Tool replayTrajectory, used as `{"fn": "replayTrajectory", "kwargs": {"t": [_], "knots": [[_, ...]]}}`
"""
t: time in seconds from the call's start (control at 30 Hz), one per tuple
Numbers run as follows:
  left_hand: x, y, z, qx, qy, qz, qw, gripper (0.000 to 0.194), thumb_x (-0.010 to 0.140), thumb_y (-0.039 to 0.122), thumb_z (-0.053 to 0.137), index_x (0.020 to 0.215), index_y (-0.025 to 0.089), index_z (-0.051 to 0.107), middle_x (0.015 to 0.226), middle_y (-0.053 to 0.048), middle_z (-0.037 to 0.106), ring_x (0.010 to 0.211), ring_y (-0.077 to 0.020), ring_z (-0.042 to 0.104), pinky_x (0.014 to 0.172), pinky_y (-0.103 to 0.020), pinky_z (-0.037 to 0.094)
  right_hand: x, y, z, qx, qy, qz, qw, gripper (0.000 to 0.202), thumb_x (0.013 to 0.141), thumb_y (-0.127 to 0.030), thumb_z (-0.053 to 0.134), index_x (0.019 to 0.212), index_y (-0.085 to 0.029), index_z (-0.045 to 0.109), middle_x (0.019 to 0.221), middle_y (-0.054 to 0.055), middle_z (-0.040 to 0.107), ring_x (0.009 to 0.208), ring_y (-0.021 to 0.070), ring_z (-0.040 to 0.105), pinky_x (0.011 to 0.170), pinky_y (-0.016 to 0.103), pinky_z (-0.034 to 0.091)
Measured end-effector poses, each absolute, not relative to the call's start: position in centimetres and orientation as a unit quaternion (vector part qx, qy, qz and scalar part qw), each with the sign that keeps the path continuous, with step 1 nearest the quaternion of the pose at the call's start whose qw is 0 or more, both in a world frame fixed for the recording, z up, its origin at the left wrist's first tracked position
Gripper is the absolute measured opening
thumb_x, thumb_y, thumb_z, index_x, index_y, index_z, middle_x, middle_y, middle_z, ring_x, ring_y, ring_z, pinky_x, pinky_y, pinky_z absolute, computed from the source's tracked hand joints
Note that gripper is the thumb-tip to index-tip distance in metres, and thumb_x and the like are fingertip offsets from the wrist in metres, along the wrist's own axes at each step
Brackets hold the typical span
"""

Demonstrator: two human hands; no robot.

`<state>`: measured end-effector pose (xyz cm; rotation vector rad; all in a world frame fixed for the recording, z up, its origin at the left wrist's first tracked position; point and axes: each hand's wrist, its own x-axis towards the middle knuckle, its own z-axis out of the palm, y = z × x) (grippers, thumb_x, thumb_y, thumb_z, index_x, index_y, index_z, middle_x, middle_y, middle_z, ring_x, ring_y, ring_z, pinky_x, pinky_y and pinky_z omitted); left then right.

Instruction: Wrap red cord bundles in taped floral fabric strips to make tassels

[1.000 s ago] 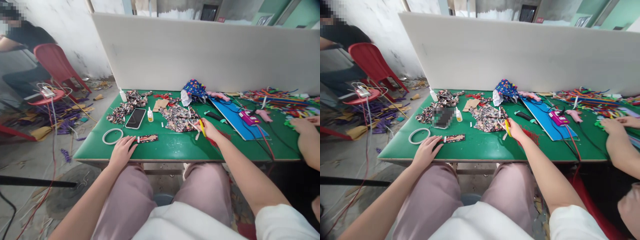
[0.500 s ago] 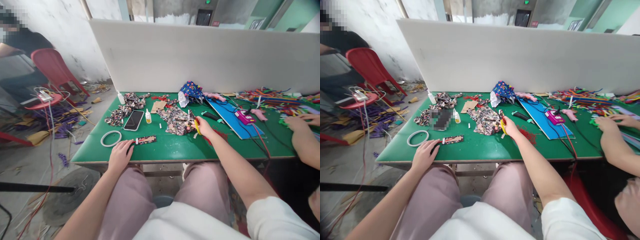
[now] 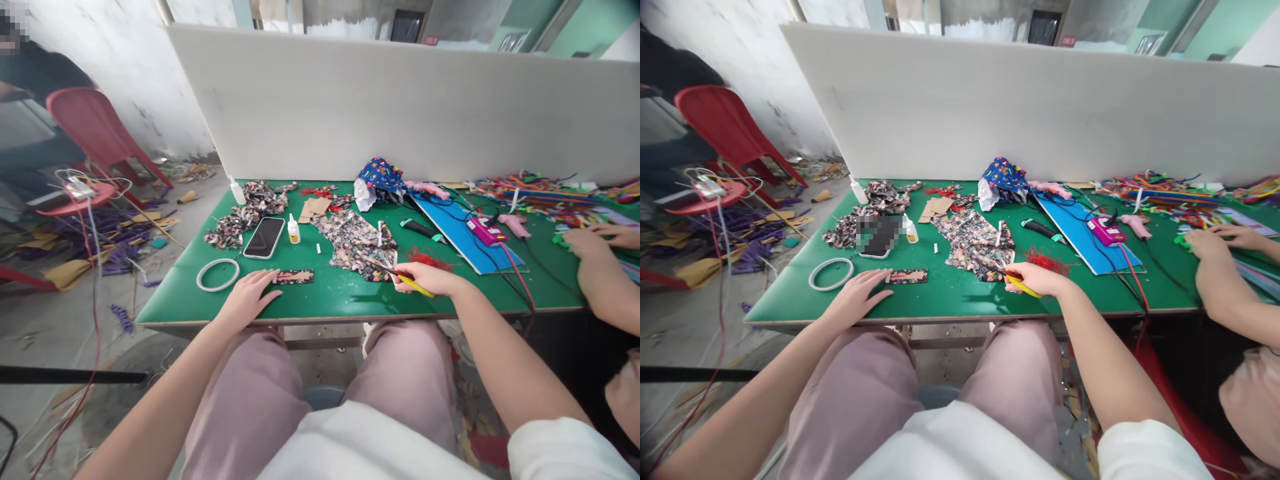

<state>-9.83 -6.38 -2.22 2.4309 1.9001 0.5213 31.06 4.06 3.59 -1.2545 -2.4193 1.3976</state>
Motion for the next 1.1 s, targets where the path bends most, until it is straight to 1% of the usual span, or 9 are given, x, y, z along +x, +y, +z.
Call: {"fn": "replayTrajectory", "kwargs": {"t": [0.1,0.17,0.27,0.37,0.53,0.7,0.83,0.93,1.1], "knots": [[-9.5,-5.5,-2.2,0.780,0.604,0.163,0.019,0.060,0.085,0.058,0.036,0.126,0.017,0.049,0.128,-0.011,0.052,0.120,-0.0274,0.044,0.101,-0.044,0.036,31.3,3.9,4.3,-0.431,-0.789,0.436,0.044,0.030,0.073,-0.046,0.057,0.081,-0.017,0.052,0.073,0.000,0.058,0.062,0.0121,0.051,0.059,0.025,0.041],[-9.5,-5.0,-2.1,0.787,0.598,0.149,0.032,0.062,0.083,0.060,0.038,0.127,0.017,0.048,0.130,-0.010,0.051,0.122,-0.0271,0.043,0.102,-0.043,0.035,31.1,4.5,4.3,-0.483,-0.802,0.339,0.087,0.031,0.074,-0.047,0.055,0.083,-0.017,0.054,0.077,0.002,0.061,0.066,0.0137,0.053,0.062,0.026,0.041],[-9.7,-4.6,-1.6,0.794,0.592,0.129,0.055,0.061,0.084,0.058,0.039,0.130,0.018,0.044,0.126,-0.010,0.054,0.117,-0.0270,0.048,0.098,-0.043,0.038,30.1,6.2,3.9,-0.546,-0.806,0.190,0.131,0.030,0.078,-0.046,0.051,0.087,-0.018,0.054,0.087,0.004,0.064,0.075,0.0160,0.057,0.066,0.025,0.041],[-9.7,-4.6,-0.8,0.798,0.590,0.112,0.055,0.057,0.086,0.053,0.039,0.131,0.019,0.043,0.119,-0.011,0.058,0.109,-0.0269,0.053,0.093,-0.042,0.042,27.9,8.5,2.8,-0.565,-0.801,0.154,0.126,0.029,0.081,-0.040,0.049,0.098,-0.017,0.052,0.094,0.008,0.064,0.079,0.0185,0.058,0.067,0.026,0.041],[-9.5,-4.8,-0.3,0.810,0.578,0.089,0.044,0.051,0.089,0.047,0.037,0.131,0.019,0.042,0.115,-0.011,0.059,0.105,-0.0258,0.054,0.090,-0.040,0.043,23.6,11.3,-0.2,-0.550,-0.821,0.137,0.073,0.020,0.078,-0.026,0.054,0.097,-0.019,0.054,0.092,0.009,0.066,0.082,0.0205,0.060,0.066,0.025,0.039],[-9.7,-4.7,-0.6,0.833,0.545,0.088,0.021,0.046,0.090,0.042,0.037,0.130,0.020,0.043,0.114,-0.010,0.059,0.104,-0.0239,0.054,0.089,-0.038,0.043,22.4,13.5,-1.1,-0.534,-0.834,0.130,0.054,0.017,0.077,-0.021,0.055,0.093,-0.019,0.055,0.094,0.008,0.066,0.082,0.0191,0.060,0.066,0.024,0.039],[-9.7,-4.5,-0.6,0.846,0.525,0.092,0.004,0.046,0.089,0.036,0.040,0.132,0.019,0.040,0.109,-0.010,0.060,0.099,-0.0234,0.055,0.088,-0.038,0.044,23.0,14.1,0.5,-0.519,-0.840,0.137,0.078,0.016,0.075,-0.016,0.054,0.091,-0.017,0.055,0.096,0.008,0.064,0.085,0.0180,0.058,0.069,0.024,0.039],[-9.5,-4.0,-0.6,0.851,0.516,0.098,-0.001,0.050,0.086,0.034,0.044,0.133,0.018,0.037,0.104,-0.010,0.062,0.096,-0.0238,0.056,0.086,-0.039,0.045,22.8,12.1,1.5,-0.505,-0.842,0.141,0.128,0.023,0.078,-0.015,0.048,0.101,-0.016,0.052,0.105,0.010,0.059,0.094,0.0190,0.055,0.075,0.027,0.039],[-9.5,-3.1,-0.8,0.842,0.528,0.109,0.011,0.060,0.084,0.035,0.048,0.137,0.019,0.027,0.101,-0.008,0.063,0.094,-0.0241,0.058,0.083,-0.038,0.046,20.3,6.9,0.9,-0.409,-0.879,0.212,0.124,0.028,0.074,-0.010,0.050,0.100,-0.020,0.053,0.097,0.004,0.063,0.084,0.0149,0.058,0.072,0.024,0.041]]}}
